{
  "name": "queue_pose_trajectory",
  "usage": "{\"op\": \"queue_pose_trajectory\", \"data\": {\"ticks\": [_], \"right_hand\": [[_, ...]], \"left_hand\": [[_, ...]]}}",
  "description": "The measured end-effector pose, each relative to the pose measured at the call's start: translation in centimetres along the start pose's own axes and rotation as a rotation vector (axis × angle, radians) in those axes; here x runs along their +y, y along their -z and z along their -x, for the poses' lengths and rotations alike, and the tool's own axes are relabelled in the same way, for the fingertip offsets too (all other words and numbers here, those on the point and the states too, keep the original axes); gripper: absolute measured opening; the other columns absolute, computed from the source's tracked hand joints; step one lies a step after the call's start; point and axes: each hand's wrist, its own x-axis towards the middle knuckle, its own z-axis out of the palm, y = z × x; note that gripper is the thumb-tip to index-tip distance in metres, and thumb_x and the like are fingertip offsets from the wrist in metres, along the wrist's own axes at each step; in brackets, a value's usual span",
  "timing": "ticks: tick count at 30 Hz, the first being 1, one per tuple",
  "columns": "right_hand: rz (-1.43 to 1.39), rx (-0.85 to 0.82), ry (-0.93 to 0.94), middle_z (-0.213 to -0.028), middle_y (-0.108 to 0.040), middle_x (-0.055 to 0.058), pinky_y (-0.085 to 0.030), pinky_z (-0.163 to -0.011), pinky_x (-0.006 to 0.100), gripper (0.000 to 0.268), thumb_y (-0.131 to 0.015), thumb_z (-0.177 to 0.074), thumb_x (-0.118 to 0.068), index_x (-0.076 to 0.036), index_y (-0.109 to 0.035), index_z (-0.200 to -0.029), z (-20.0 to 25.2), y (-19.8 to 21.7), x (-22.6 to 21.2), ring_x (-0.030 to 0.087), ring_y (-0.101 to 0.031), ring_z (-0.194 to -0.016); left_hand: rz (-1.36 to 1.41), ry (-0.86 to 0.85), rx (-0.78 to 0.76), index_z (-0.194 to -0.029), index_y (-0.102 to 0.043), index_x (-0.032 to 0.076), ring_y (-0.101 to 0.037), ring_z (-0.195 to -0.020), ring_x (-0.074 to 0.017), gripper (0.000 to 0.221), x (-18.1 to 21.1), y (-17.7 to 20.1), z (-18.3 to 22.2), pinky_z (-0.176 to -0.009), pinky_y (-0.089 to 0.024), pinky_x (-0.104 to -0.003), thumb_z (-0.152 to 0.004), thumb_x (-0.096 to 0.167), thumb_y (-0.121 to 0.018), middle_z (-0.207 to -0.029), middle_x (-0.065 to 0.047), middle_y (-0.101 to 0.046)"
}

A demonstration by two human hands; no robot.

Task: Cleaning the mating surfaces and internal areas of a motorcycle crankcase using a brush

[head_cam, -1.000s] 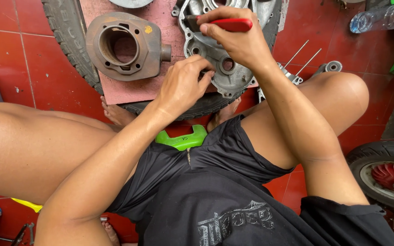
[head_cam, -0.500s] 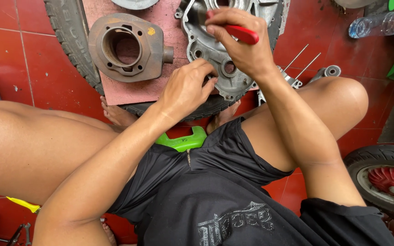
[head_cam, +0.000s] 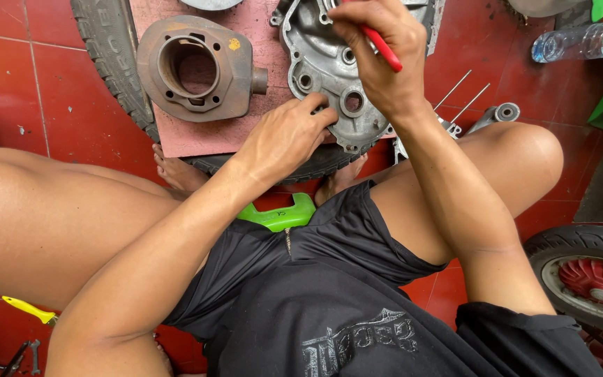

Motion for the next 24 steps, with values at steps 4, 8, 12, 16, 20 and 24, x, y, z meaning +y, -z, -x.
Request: {"op": "queue_pose_trajectory", "data": {"ticks": [4, 8, 12, 16, 20, 24], "right_hand": [[-0.235, -0.060, -0.080, -0.117, -0.068, 0.016, -0.053, -0.074, 0.032, 0.019, -0.075, -0.103, 0.007, 0.004, -0.069, -0.120, -0.4, 0.5, 0.4, 0.022, -0.063, -0.087], [0.010, 0.131, -0.005, -0.086, -0.073, 0.011, -0.045, -0.059, 0.031, 0.012, -0.071, -0.099, 0.012, 0.006, -0.075, -0.109, -0.6, 0.1, 0.6, 0.017, -0.056, -0.064], [-0.395, 0.055, -0.220, -0.095, -0.071, 0.012, -0.052, -0.065, 0.026, 0.006, -0.067, -0.111, 0.000, 0.006, -0.068, -0.114, -0.3, 1.2, 1.2, 0.016, -0.062, -0.076], [-0.009, -0.195, -0.142, -0.079, -0.069, 0.009, -0.041, -0.054, 0.027, 0.007, -0.071, -0.097, 0.004, 0.005, -0.072, -0.104, 0.2, 1.5, -0.3, 0.015, -0.053, -0.061], [0.141, -0.119, -0.111, -0.067, -0.067, 0.006, -0.035, -0.045, 0.026, 0.003, -0.070, -0.094, 0.005, 0.005, -0.073, -0.093, 0.3, 2.1, -0.3, 0.012, -0.045, -0.049], [-0.142, -0.166, -0.154, -0.105, -0.076, 0.016, -0.055, -0.069, 0.028, 0.012, -0.069, -0.101, 0.008, 0.010, -0.070, -0.112, 0.1, 2.3, -0.2, 0.018, -0.067, -0.079]], "left_hand": [[-0.008, 0.004, 0.003, -0.105, -0.067, 0.007, -0.070, -0.086, -0.0361, 0.016, 0.1, 0.1, 0.0, -0.075, -0.058, -0.047, -0.089, 0.010, -0.067, -0.116, -0.011, -0.063], [-0.073, -0.016, 0.045, -0.100, -0.069, 0.004, -0.070, -0.081, -0.0347, 0.013, 0.2, 0.0, -0.2, -0.073, -0.058, -0.045, -0.090, 0.010, -0.065, -0.113, -0.011, -0.065], [-0.201, -0.049, 0.108, -0.099, -0.067, 0.004, -0.068, -0.087, -0.0306, 0.018, 1.0, -0.3, 0.4, -0.075, -0.057, -0.042, -0.087, 0.017, -0.070, -0.119, -0.013, -0.063], [-0.248, -0.121, 0.073, -0.114, -0.066, 0.002, -0.063, -0.088, -0.0254, 0.031, 2.0, -0.3, 1.4, -0.077, -0.054, -0.036, -0.087, 0.018, -0.068, -0.130, -0.013, -0.062], [-0.230, -0.150, 0.043, -0.111, -0.067, 0.003, -0.062, -0.088, -0.0248, 0.029, 2.9, 0.1, 2.2, -0.077, -0.053, -0.036, -0.089, 0.021, -0.067, -0.133, -0.012, -0.064], [-0.214, -0.178, 0.062, -0.110, -0.069, 0.004, -0.061, -0.088, -0.0247, 0.027, 3.2, 0.7, 2.3, -0.080, -0.051, -0.035, -0.089, 0.022, -0.069, -0.127, -0.011, -0.066]]}}
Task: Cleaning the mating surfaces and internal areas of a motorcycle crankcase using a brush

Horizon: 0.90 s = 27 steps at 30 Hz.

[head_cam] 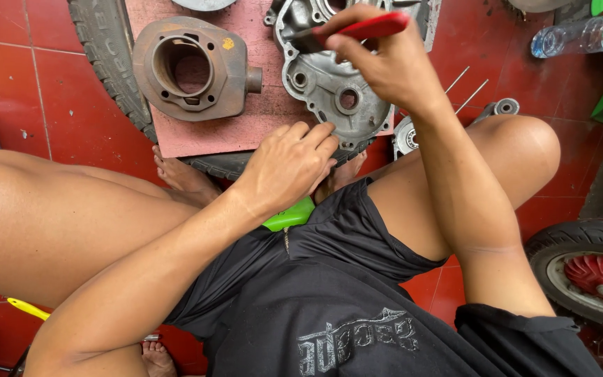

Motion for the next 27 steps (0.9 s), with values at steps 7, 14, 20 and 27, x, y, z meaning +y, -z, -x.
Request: {"op": "queue_pose_trajectory", "data": {"ticks": [7, 14, 20, 27], "right_hand": [[-0.040, 0.089, -0.039, -0.104, -0.078, 0.009, -0.054, -0.072, 0.026, 0.016, -0.075, -0.100, 0.000, -0.001, -0.076, -0.117, -0.2, -2.0, 0.8, 0.014, -0.067, -0.082], [0.097, 0.187, 0.078, -0.091, -0.080, 0.006, -0.047, -0.053, 0.024, 0.015, -0.079, -0.096, 0.000, -0.003, -0.078, -0.111, -0.6, -4.0, 1.8, 0.010, -0.059, -0.062], [0.124, 0.447, 0.240, -0.090, -0.074, 0.012, -0.049, -0.060, 0.029, 0.013, -0.079, -0.098, 0.002, 0.003, -0.071, -0.108, -0.7, -3.8, 1.2, 0.018, -0.061, -0.068], [0.148, 0.253, 0.141, -0.079, -0.074, 0.006, -0.041, -0.050, 0.025, 0.007, -0.079, -0.102, -0.005, 0.000, -0.076, -0.105, -0.6, -3.5, 1.2, 0.011, -0.054, -0.057]], "left_hand": [[0.021, 0.044, -0.040, -0.108, -0.067, 0.005, -0.064, -0.090, -0.0266, 0.027, -0.2, -0.2, -0.2, -0.079, -0.053, -0.038, -0.088, 0.023, -0.071, -0.129, -0.010, -0.062], [0.039, 0.049, -0.039, -0.103, -0.067, 0.004, -0.064, -0.086, -0.0282, 0.024, -0.3, -0.3, -0.3, -0.078, -0.054, -0.039, -0.088, 0.021, -0.072, -0.121, -0.012, -0.061], [0.031, 0.056, -0.040, -0.105, -0.068, 0.004, -0.066, -0.086, -0.0275, 0.025, -0.4, 0.0, -0.5, -0.078, -0.055, -0.039, -0.087, 0.021, -0.072, -0.121, -0.011, -0.065], [0.060, 0.035, -0.060, -0.104, -0.067, 0.002, -0.065, -0.087, -0.0284, 0.024, -0.5, 0.0, -0.4, -0.079, -0.055, -0.039, -0.088, 0.019, -0.072, -0.126, -0.013, -0.063]]}}
